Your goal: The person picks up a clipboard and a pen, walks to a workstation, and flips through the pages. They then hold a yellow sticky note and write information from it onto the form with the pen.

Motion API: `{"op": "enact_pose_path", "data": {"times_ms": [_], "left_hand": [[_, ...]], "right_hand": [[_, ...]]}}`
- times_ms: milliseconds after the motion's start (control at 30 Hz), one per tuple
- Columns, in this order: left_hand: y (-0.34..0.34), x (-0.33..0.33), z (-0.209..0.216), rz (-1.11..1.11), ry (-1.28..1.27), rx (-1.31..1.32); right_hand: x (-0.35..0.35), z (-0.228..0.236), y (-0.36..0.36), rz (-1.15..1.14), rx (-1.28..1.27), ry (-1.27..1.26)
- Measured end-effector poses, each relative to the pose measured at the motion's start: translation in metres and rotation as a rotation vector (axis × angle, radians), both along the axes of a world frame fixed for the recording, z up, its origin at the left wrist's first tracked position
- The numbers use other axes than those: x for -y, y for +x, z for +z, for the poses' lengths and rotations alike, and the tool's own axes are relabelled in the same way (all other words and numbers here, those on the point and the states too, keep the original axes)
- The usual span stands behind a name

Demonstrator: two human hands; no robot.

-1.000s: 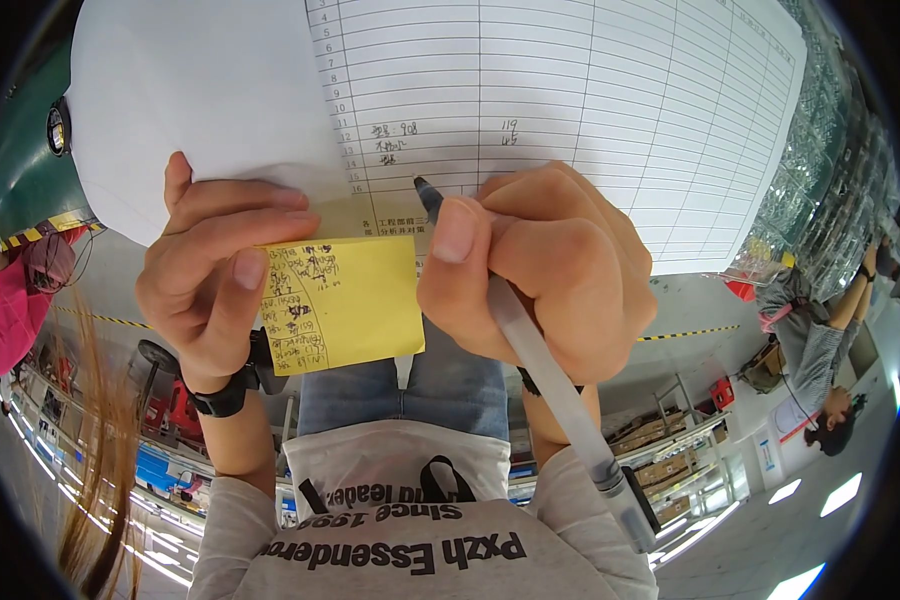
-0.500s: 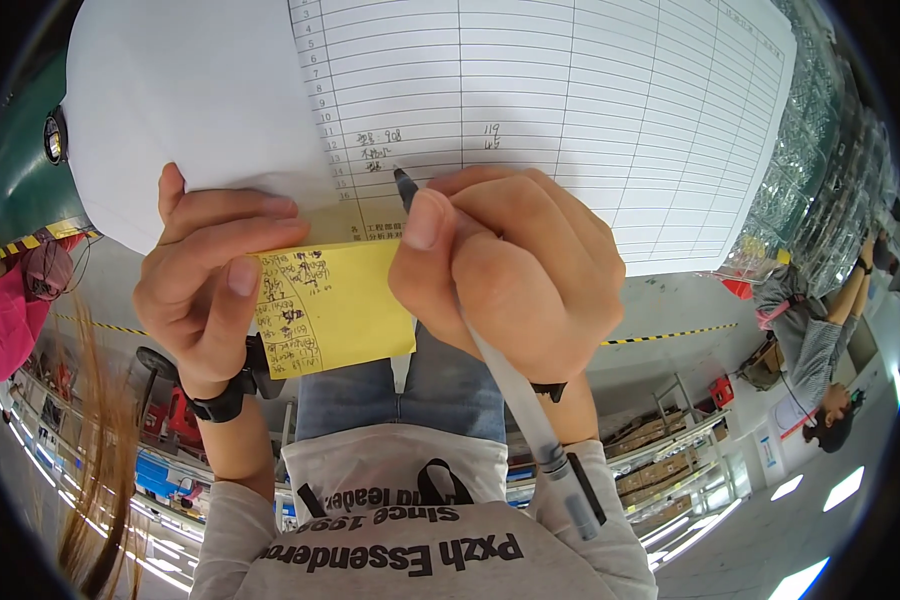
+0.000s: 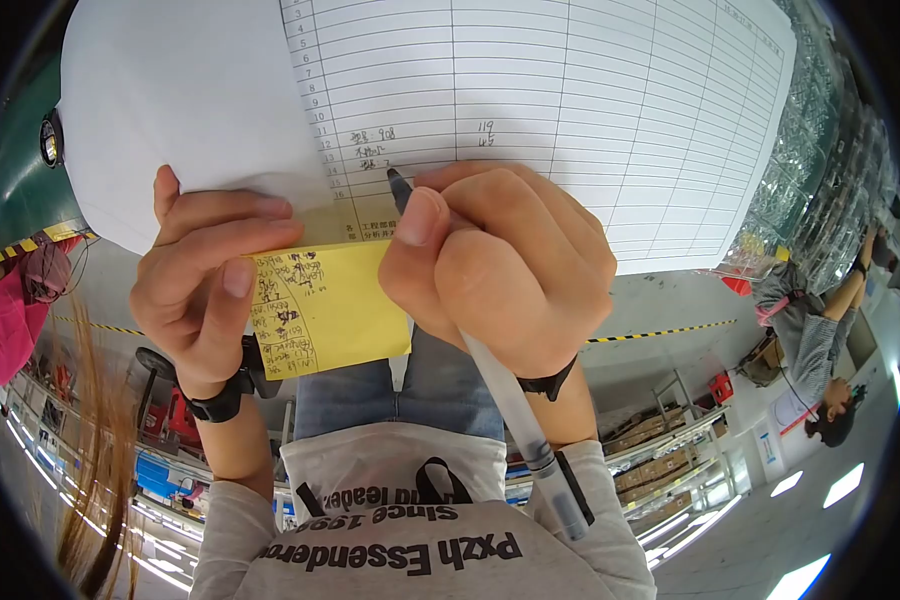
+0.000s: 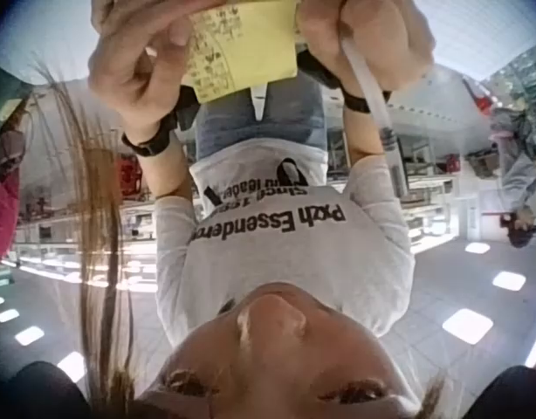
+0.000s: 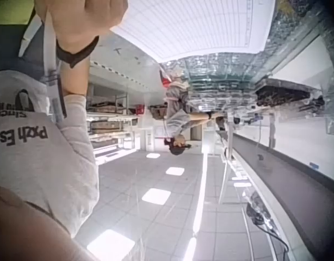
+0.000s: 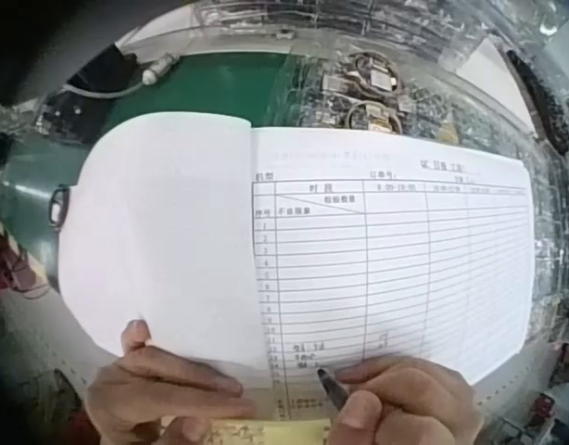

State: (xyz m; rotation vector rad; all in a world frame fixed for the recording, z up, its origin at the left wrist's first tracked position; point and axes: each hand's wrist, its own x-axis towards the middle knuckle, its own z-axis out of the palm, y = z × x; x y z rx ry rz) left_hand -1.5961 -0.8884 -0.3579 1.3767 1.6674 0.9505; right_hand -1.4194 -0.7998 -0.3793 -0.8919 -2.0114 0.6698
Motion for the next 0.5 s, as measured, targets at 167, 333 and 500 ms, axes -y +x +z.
{"op": "enact_pose_path", "data": {"times_ms": [167, 333, 500], "left_hand": [[-0.0019, -0.0006, 0.0003, -0.016, 0.001, 0.003], [-0.0039, 0.0007, 0.0003, -0.024, 0.003, -0.002], [-0.0043, 0.0004, -0.0001, -0.033, 0.001, -0.008]], "right_hand": [[0.0010, 0.0004, -0.0013, -0.017, -0.007, 0.004], [0.0009, -0.0007, -0.0018, 0.001, -0.029, 0.008], [0.0002, 0.0008, -0.0014, 0.020, -0.025, -0.010]]}}
